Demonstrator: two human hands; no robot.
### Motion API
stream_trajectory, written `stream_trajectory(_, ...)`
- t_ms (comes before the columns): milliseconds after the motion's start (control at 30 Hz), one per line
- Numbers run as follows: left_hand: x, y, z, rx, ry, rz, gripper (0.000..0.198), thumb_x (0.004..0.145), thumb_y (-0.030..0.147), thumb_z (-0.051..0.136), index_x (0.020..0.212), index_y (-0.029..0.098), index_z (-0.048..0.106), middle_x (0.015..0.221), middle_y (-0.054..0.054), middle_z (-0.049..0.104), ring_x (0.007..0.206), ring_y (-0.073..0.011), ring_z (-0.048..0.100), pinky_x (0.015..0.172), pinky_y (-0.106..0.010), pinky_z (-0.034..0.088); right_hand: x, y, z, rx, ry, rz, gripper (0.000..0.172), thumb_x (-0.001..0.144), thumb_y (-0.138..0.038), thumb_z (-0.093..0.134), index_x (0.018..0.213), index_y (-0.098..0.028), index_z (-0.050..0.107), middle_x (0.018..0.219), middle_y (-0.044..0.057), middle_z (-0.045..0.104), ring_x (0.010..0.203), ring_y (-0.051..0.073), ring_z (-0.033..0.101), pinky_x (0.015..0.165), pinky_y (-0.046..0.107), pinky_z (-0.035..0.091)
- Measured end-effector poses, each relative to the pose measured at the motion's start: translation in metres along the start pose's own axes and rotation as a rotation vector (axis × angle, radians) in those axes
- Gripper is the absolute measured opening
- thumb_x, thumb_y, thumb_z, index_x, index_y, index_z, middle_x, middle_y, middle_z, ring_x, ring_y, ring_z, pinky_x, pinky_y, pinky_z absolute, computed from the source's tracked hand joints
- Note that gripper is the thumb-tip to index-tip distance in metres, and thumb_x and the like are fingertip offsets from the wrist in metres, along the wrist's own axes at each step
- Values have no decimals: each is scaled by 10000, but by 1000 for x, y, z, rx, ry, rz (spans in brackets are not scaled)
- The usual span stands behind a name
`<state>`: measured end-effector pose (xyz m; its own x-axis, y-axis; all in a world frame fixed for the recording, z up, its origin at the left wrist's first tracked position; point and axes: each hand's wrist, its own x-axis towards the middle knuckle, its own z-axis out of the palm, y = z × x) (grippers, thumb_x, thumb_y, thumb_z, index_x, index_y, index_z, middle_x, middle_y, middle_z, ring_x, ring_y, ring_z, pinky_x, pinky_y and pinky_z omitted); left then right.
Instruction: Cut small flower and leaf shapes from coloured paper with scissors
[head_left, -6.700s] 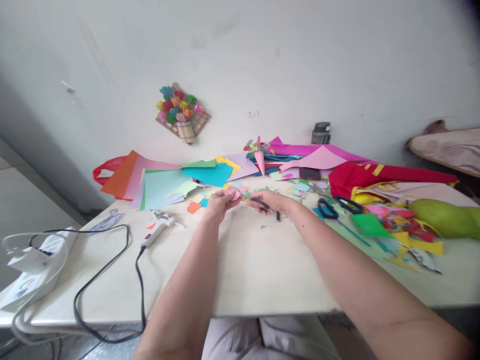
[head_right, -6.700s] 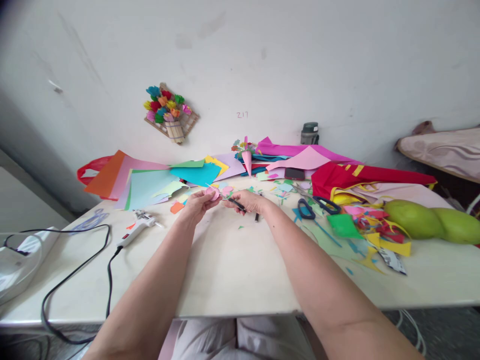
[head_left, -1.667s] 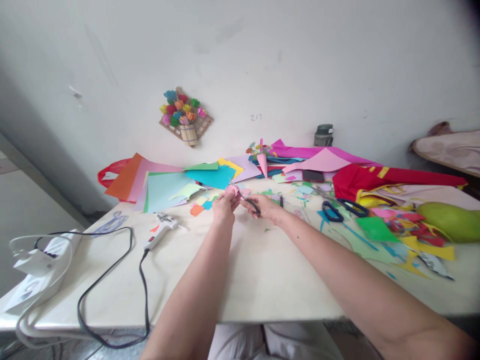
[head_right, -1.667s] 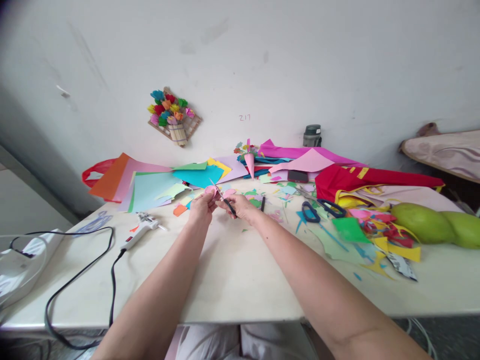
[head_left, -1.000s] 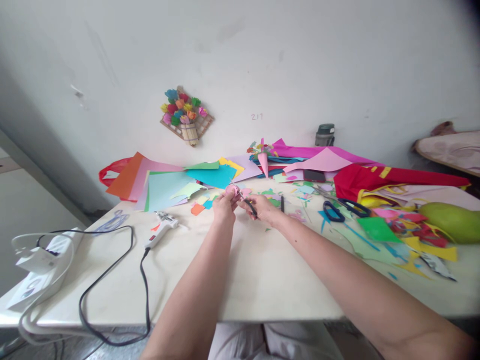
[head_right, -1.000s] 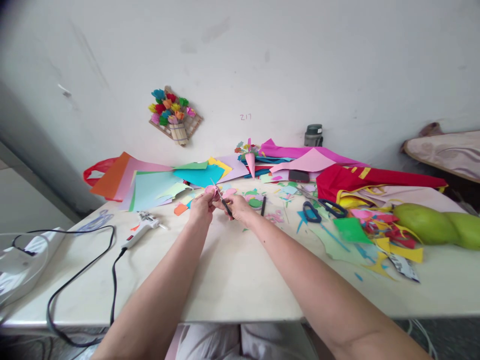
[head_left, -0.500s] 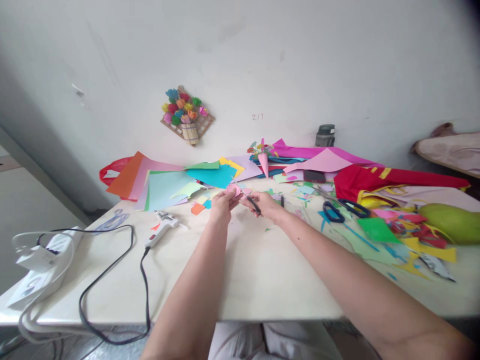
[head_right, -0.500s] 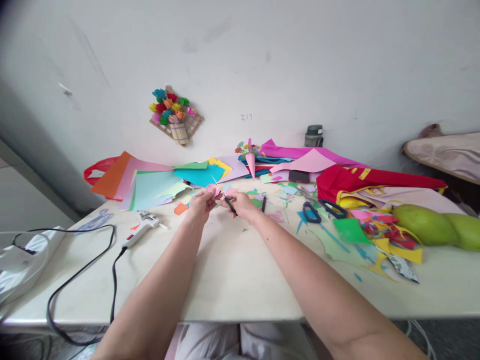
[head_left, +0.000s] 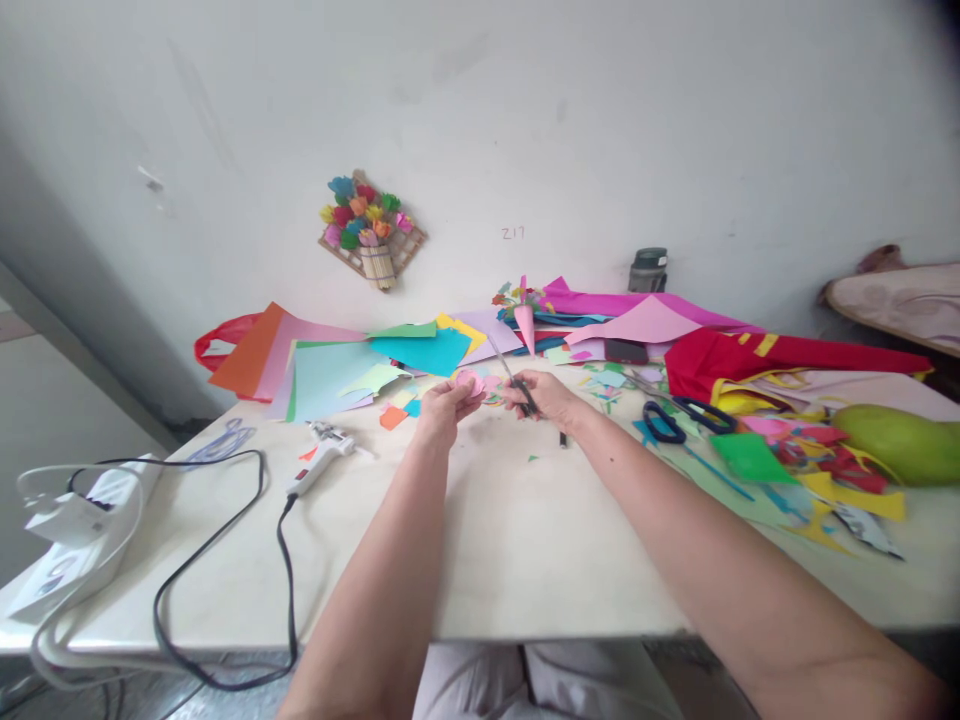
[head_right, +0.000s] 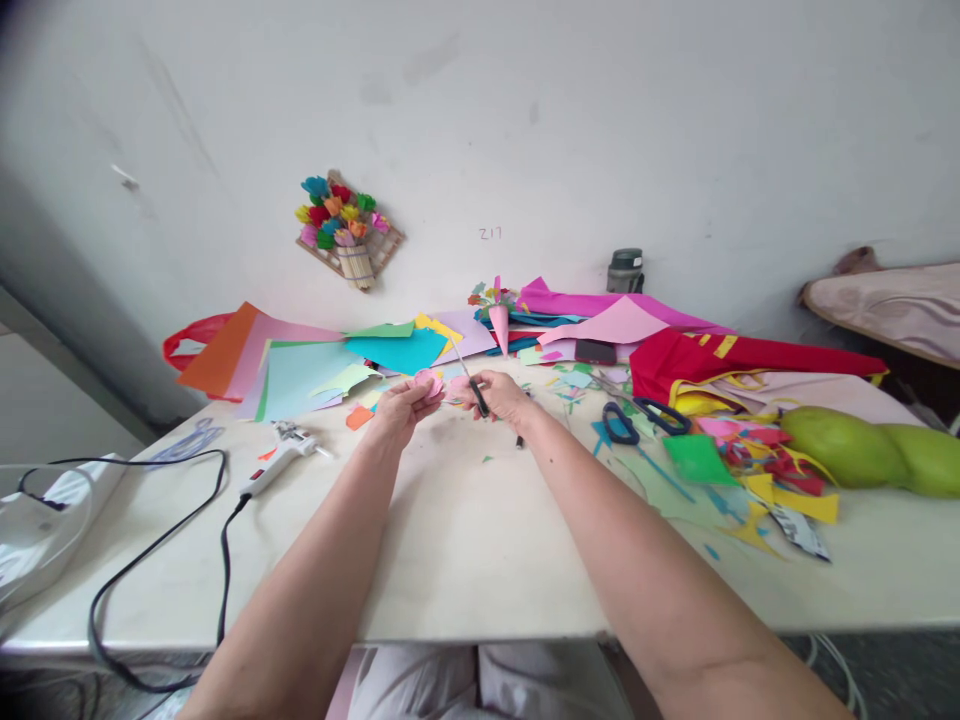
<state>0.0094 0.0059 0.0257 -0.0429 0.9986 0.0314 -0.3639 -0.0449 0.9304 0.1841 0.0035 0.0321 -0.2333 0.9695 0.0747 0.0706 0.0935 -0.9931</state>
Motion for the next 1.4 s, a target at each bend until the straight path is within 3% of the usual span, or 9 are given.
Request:
stream_trajectory(133,1,-4,0,70,-61,-23,280,543,294,812,685,112,653,655,-69,666,639,-167,659,702,-298,519,1,-3,7,68,108,-31,362,594,-190,766,891,-163,560,579,-28,606,469,90,568,346,145,293)
stream_trajectory(367,6,-10,-3,129,-134,-31,323,523,349,826,714,131,683,712,-77,682,672,-169,651,690,-293,514,0,-5,16,98,165,-27,374,558,-134,745,879,-177,557,603,-46,610,503,99,576,391,163,346)
stream_trajectory(633,4,-9,-2,137,-124,-55,344,508,364,834,712,134,679,711,-72,679,652,-156,639,669,-277,509,1,-4,15,111,187,-31,331,596,-132,683,901,-177,563,522,-49,578,476,107,562,372,161,289)
stream_trajectory(1100,2,-11,5,69,-57,-74,328,515,317,833,713,130,651,698,-65,668,639,-153,636,674,-286,514,1,-4,20,108,246,-53,376,554,-170,705,905,-167,571,554,-48,563,499,114,574,427,183,379)
stream_trajectory(1400,0,-14,10,22,-19,-57,296,528,305,820,694,133,647,679,-48,655,626,-141,625,666,-278,510,0,-5,24,154,244,-44,299,576,-104,666,848,-169,561,543,-54,555,468,102,552,433,190,391)
